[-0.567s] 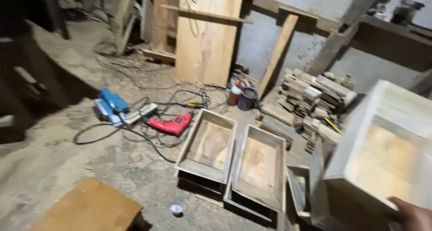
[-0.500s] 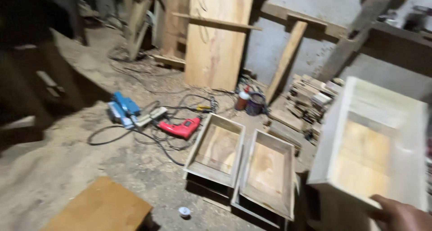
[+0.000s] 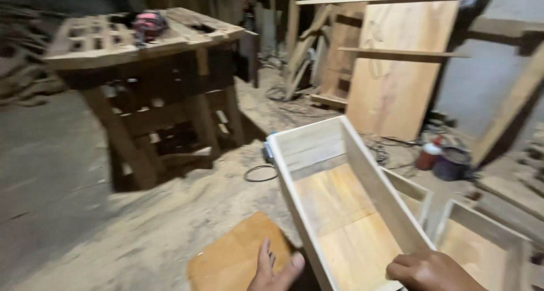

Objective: Apply a transparent protective film to the interior bottom of a wooden drawer and use an adhesive bottle to secure the edges.

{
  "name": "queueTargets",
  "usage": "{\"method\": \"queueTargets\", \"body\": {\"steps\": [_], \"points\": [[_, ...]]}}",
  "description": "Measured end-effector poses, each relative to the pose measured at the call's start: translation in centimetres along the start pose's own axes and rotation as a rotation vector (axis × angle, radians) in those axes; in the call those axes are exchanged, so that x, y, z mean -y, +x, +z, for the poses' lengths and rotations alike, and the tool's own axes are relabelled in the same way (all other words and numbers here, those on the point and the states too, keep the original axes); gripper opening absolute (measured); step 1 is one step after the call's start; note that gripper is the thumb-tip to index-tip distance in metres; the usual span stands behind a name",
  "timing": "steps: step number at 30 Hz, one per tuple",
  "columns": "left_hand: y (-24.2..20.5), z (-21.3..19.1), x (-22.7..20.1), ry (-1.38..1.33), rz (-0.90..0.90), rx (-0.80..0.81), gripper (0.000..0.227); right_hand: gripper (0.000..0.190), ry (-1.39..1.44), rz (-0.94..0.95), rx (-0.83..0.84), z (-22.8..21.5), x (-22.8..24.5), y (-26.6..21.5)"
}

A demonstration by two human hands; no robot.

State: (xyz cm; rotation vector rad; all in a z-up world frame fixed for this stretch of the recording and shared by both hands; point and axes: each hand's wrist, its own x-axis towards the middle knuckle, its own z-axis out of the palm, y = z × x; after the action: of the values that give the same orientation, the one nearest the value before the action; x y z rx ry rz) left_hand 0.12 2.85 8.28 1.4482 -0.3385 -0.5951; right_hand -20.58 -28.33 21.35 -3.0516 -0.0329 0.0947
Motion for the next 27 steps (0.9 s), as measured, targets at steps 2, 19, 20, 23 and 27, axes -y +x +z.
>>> {"method": "queueTargets", "body": {"steps": [2,19,20,23,27], "points": [[-2.8,-1.1,-7.4,0.029,-0.119,-0.083,0.115,0.009,0.044,-0.236,-0.09,-1.0,2.6,2.4],[-3.6,-10.3,2.9,-0.217,-0.514,-1.013,0.059,0.01,-0.302,-0.776,-0.058,2.3,12.6,22.3],[-3.9,-10.1,1.8,-0.212,-0.511,-1.015,0.059,0.01,-0.299,-0.776,-0.064,2.6,13.2,22.9],[-4.1,-9.1,-0.4,-0.301,-0.565,-1.043,0.059,0.015,-0.459,-0.635,0.043,3.4,14.5,24.6],[-3.6,-8.2,-2.6,-0.441,-0.541,-1.056,0.074,0.011,-0.406,-0.414,0.166,2.0,17.2,27.0]]}}
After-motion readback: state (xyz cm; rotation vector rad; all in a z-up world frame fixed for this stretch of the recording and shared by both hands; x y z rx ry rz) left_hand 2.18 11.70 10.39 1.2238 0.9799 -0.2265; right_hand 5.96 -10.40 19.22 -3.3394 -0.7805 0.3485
